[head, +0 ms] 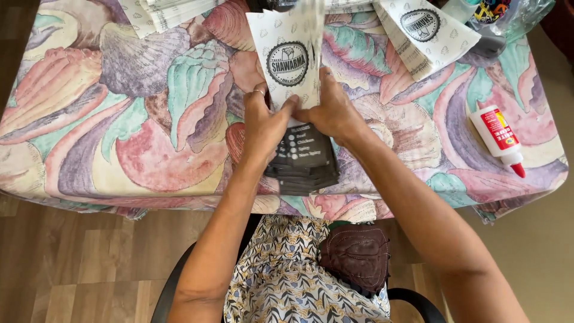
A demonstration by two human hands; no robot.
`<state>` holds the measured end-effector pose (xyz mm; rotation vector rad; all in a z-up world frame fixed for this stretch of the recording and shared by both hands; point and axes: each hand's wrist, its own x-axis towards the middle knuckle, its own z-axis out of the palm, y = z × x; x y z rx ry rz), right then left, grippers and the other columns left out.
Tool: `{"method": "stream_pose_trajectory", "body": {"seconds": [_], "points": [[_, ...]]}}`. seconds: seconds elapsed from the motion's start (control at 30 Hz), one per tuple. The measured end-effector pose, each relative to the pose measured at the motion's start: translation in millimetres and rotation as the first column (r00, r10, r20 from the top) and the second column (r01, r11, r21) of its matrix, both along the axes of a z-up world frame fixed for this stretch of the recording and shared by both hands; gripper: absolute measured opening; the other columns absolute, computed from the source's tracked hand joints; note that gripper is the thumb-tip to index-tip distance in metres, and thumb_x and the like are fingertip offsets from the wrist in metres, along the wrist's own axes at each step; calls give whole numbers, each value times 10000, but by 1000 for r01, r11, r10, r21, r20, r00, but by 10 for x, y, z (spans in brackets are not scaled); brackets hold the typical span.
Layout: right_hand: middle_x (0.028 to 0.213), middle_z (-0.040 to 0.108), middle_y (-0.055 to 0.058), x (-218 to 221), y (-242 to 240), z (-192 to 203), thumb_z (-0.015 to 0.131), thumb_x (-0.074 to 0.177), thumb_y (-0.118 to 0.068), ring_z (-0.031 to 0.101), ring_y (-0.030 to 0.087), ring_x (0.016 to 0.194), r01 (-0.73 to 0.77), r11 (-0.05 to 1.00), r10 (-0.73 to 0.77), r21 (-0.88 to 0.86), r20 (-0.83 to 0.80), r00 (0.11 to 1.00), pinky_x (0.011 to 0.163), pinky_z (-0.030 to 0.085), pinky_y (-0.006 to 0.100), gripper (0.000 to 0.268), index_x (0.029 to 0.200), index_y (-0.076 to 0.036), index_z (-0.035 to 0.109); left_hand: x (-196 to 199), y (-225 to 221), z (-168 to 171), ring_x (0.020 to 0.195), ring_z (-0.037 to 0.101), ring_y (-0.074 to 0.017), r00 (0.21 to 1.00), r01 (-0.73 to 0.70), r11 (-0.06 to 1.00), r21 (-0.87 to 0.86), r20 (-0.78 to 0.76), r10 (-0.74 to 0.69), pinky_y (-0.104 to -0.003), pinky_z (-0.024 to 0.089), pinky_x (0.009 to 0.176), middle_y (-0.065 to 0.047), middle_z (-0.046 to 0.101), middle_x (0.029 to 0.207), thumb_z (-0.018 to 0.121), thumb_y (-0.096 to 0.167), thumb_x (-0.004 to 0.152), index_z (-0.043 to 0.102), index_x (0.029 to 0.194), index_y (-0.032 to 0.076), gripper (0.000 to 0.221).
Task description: Organizing and stacking printed paper shawarma bags on a table at a natural pace.
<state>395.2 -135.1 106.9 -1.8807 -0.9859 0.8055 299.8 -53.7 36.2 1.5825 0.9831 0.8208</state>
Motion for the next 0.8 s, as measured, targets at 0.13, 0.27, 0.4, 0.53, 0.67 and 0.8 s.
{"method": "stream_pose_trajectory", "body": {"seconds": [0.13,0.27,0.4,0.53,0.67,0.8], "points": [[1633,255,281,378,217,150,785,771,92,293,453,1482,-131,990,141,-53,308,941,1154,417,513,997,1561,69,177,57,-59,206,1335,570,-310,966,-89,949,-304,206,156,-447,507,1079,-162,491,1492,672,396,851,465,1462,59,728],[1435,536,317,267,179,691,794,742,95,587,408,1209,-358,923,366,-138,599,712,955,528,423,904,1520,101,332,225,-48,6,1275,473,-335,704,120,850,-514,647,292,-516,368,1032,-213,456,1406,636,409,832,298,1483,23,829],[1047,689,212,239,-19,745,854,830,-214,658,251,630,-241,854,515,-462,684,517,523,596,355,915,1567,0,355,302,-7,-97,959,643,-228,375,245,644,-725,683,627,-346,553,847,-132,663,1108,719,129,791,591,1267,10,507],[593,587,-6,334,-184,559,529,1125,-162,405,93,407,-157,836,520,-526,665,536,361,308,235,188,1059,-89,689,428,32,-453,824,542,-211,296,250,744,-620,780,551,-396,477,734,-63,600,896,764,231,747,607,934,119,269],[915,792,102,388,-285,617,677,931,42,652,156,494,-351,934,272,-61,759,592,561,504,310,351,1279,-7,673,417,-28,-379,851,621,-250,316,297,749,-593,801,509,-387,456,665,-71,697,881,767,171,699,651,777,117,150],[1368,622,215,454,-367,681,866,753,-347,463,450,1356,-224,927,371,-300,652,662,1040,338,580,967,1583,-121,424,376,-58,-311,686,661,-272,330,283,735,-616,782,528,-509,501,560,-27,675,648,805,39,609,572,613,141,254]]}}
